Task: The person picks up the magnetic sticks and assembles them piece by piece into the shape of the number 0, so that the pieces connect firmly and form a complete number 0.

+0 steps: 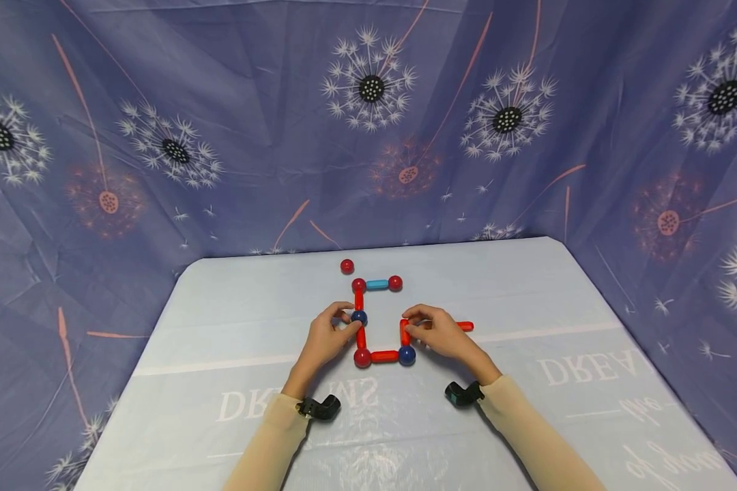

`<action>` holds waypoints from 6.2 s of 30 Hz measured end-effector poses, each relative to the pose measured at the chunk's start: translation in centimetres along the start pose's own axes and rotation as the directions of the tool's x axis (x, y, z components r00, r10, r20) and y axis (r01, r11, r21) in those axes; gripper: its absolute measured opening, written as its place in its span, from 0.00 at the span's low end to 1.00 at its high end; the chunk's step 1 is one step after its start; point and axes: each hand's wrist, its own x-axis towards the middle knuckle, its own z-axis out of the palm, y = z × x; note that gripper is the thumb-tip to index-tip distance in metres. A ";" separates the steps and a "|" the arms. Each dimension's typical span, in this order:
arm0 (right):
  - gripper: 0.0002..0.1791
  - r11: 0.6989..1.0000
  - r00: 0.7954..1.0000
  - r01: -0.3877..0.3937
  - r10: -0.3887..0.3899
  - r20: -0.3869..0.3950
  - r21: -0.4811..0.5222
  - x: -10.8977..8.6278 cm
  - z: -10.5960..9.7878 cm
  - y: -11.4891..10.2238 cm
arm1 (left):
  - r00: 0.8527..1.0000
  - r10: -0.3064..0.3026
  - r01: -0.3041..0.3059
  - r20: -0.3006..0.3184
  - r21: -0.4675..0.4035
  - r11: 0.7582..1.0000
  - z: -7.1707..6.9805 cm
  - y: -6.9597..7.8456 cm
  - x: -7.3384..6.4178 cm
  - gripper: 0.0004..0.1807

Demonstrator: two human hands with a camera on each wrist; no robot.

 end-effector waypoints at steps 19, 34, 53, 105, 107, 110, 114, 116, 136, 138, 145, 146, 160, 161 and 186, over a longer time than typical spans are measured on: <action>0.20 0.999 0.998 -0.001 0.004 0.064 -0.043 -1.6 -0.3 -0.1 | 0.998 -0.047 0.046 -0.037 -0.023 0.999 0.4 -0.9 0.2 0.14; 0.14 0.998 0.994 0.047 -0.044 0.104 -0.034 -3.9 0.5 -0.6 | 0.999 -0.049 0.049 -0.014 -0.025 0.999 0.1 -0.6 0.6 0.14; 0.13 0.990 0.992 0.072 -0.059 0.108 -0.122 -3.9 0.9 -0.7 | 0.995 -0.091 0.088 -0.045 -0.080 0.993 -3.9 -0.2 7.2 0.21; 0.12 0.993 0.994 0.050 -0.039 0.099 -0.104 -3.8 0.9 0.2 | 0.996 0.025 -0.028 -0.088 -0.029 0.999 -2.6 1.8 9.8 0.21; 0.12 0.993 0.995 0.049 -0.039 0.097 -0.106 -3.8 0.9 0.1 | 0.996 0.040 -0.044 -0.084 -0.044 0.998 -2.7 2.4 9.3 0.21; 0.12 0.993 0.994 0.047 -0.037 0.099 -0.104 -3.8 0.9 0.1 | 0.997 0.044 -0.048 -0.061 -0.060 0.997 -2.5 3.2 8.5 0.19; 0.12 0.994 0.994 0.046 -0.036 0.101 -0.096 -3.7 1.0 0.0 | 0.998 0.055 -0.056 -0.007 -0.030 0.998 -1.6 3.9 7.3 0.18; 0.13 0.995 0.994 0.046 -0.037 0.101 -0.092 -3.7 1.0 0.0 | 0.998 0.062 -0.061 0.028 -0.025 0.998 -0.9 4.1 6.8 0.18; 0.13 0.994 0.993 0.059 -0.049 0.106 -0.092 -3.7 1.1 -0.4 | 0.963 0.047 -0.027 0.265 -0.076 0.997 2.3 4.3 4.0 0.19; 0.13 0.994 0.993 0.063 -0.053 0.107 -0.093 -3.7 1.1 -0.4 | 0.962 0.036 -0.014 0.272 -0.084 0.996 2.4 4.3 3.9 0.19; 0.13 0.992 0.993 0.072 -0.061 0.105 -0.102 -3.7 1.1 -0.4 | 0.954 0.017 0.007 0.298 -0.079 0.997 2.8 4.4 3.6 0.18; 0.13 0.992 0.993 0.071 -0.060 0.104 -0.102 -3.7 1.2 -0.4 | 0.953 0.014 0.009 0.302 -0.075 0.997 2.9 4.4 3.6 0.18; 0.13 0.992 0.993 0.073 -0.063 0.097 -0.105 -3.9 1.2 -0.5 | 0.953 0.005 0.009 0.304 -0.045 0.999 3.6 4.6 3.5 0.18; 0.13 0.992 0.993 0.073 -0.063 0.097 -0.106 -3.9 1.2 -0.5 | 0.954 0.009 0.005 0.299 -0.045 0.999 3.7 4.7 3.5 0.18; 0.13 0.992 0.993 0.067 -0.055 0.106 -0.111 -3.8 1.2 -0.6 | 0.985 0.086 -0.105 0.149 0.129 0.986 1.9 5.0 3.2 0.17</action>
